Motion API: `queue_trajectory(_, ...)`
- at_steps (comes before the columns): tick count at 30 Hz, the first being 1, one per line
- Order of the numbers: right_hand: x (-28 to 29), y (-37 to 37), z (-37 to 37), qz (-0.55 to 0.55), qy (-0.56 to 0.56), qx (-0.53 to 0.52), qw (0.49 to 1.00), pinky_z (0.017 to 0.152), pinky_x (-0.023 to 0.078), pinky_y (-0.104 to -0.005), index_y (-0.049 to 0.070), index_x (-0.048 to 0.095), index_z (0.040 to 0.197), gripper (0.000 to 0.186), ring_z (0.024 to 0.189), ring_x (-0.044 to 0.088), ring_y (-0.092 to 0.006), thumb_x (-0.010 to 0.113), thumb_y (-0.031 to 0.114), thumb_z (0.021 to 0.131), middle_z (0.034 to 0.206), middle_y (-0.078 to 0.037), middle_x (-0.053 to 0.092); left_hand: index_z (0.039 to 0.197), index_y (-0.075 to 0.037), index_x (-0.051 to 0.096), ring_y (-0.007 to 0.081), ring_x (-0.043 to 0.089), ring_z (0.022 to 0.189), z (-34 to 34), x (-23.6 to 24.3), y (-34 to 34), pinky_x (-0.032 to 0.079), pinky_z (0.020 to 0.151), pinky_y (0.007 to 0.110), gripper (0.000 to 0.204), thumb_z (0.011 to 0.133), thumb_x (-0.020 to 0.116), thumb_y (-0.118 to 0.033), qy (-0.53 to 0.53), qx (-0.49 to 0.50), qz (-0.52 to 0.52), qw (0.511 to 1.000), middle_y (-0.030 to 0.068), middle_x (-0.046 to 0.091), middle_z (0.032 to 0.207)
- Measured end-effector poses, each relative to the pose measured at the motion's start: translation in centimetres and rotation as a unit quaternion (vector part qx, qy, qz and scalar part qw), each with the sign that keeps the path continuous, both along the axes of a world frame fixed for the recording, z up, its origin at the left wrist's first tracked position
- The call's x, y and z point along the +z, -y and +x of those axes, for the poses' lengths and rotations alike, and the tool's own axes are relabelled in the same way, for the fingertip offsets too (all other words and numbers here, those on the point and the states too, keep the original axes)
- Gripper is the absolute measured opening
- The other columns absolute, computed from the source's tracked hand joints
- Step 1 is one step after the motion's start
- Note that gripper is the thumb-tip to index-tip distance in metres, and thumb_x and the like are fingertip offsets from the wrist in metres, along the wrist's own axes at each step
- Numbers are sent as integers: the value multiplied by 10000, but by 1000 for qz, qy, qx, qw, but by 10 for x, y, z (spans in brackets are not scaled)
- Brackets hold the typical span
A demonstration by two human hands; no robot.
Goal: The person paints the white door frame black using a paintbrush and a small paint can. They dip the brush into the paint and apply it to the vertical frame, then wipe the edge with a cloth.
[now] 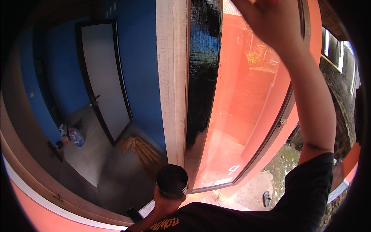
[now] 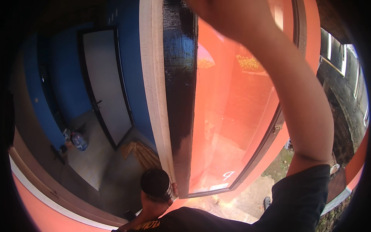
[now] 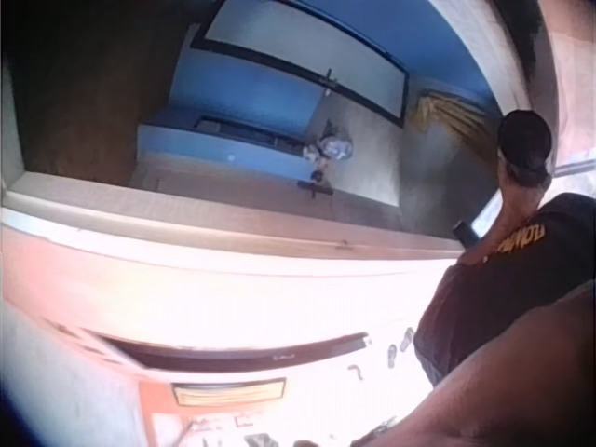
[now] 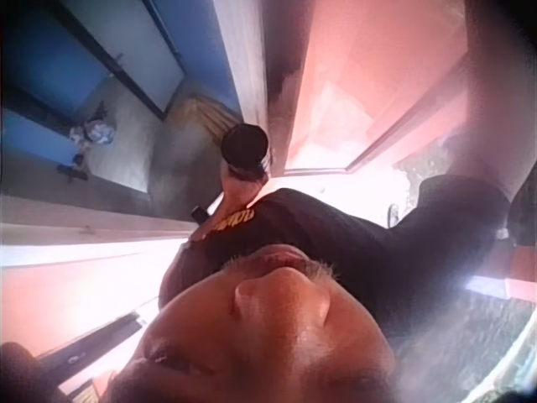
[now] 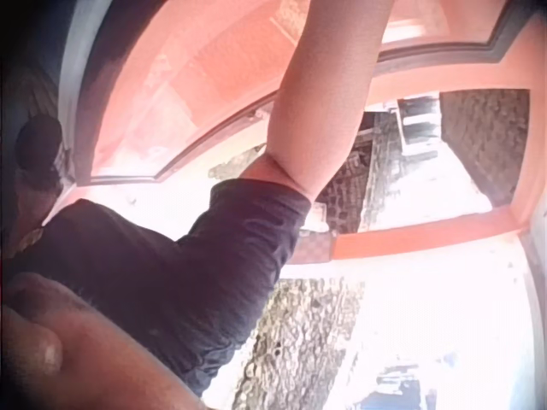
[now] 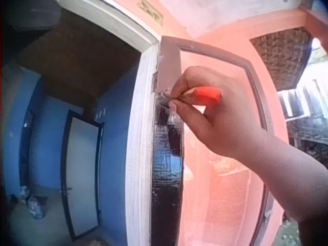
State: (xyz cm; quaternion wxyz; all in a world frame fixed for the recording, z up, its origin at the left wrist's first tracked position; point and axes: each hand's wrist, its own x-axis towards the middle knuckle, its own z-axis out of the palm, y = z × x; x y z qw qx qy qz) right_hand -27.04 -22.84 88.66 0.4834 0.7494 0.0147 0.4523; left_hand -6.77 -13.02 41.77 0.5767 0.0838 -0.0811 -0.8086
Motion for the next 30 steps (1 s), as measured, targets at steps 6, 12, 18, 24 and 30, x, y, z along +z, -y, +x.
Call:
queue_trajectory(6, -157, 23, -34, 56, -132, -65, 988, 722, 475, -370, 89, 607, 863, 152, 820, 607, -198, 661, 144, 731, 1045, -60, 667, 1465, -105, 480, 338, 576, 1253, 9, -4, -2, 555, 741, 442, 841, 896, 461, -724, 28, 28, -63, 997, 177, 577, 1390)
queue_trajectory(12, -193, -11, -31, 365, -136, 75, 918, 724, 505, -367, 81, 662, 892, 165, 875, 685, -230, 763, -12, 801, 905, -45, 697, 1455, -92, 491, 346, 578, 1244, 12, 0, -5, 580, 739, 447, 826, 907, 464, -709, -50, 14, -40, 998, 181, 578, 1382)
queue_trajectory(18, -68, 8, -29, 296, 65, -7, 953, 800, 536, -305, -13, 621, 988, 72, 910, 675, -179, 644, -47, 929, 944, -101, 670, 1418, -81, 519, 356, 552, 1252, 5, -4, 2, 555, 804, 473, 740, 915, 470, -622, -4, 9, -6, 1000, 186, 569, 1366)
queue_trajectory(24, -37, 13, -17, 11, -4, 21, 1000, 739, 529, -281, -8, 632, 922, 93, 810, 669, -190, 711, -25, 877, 902, -87, 678, 1450, -171, 516, 333, 531, 1286, 8, -14, 3, 494, 837, 458, 703, 939, 412, -643, 2, -38, -26, 999, 115, 580, 1394)
queue_trajectory(30, -186, 5, -21, 95, -117, -28, 988, 688, 483, -390, 71, 610, 889, 230, 817, 643, -232, 783, 34, 743, 952, -60, 654, 1451, -106, 501, 340, 553, 1268, 13, -13, 0, 572, 775, 452, 761, 932, 449, -661, -10, -25, -33, 999, 163, 578, 1388)
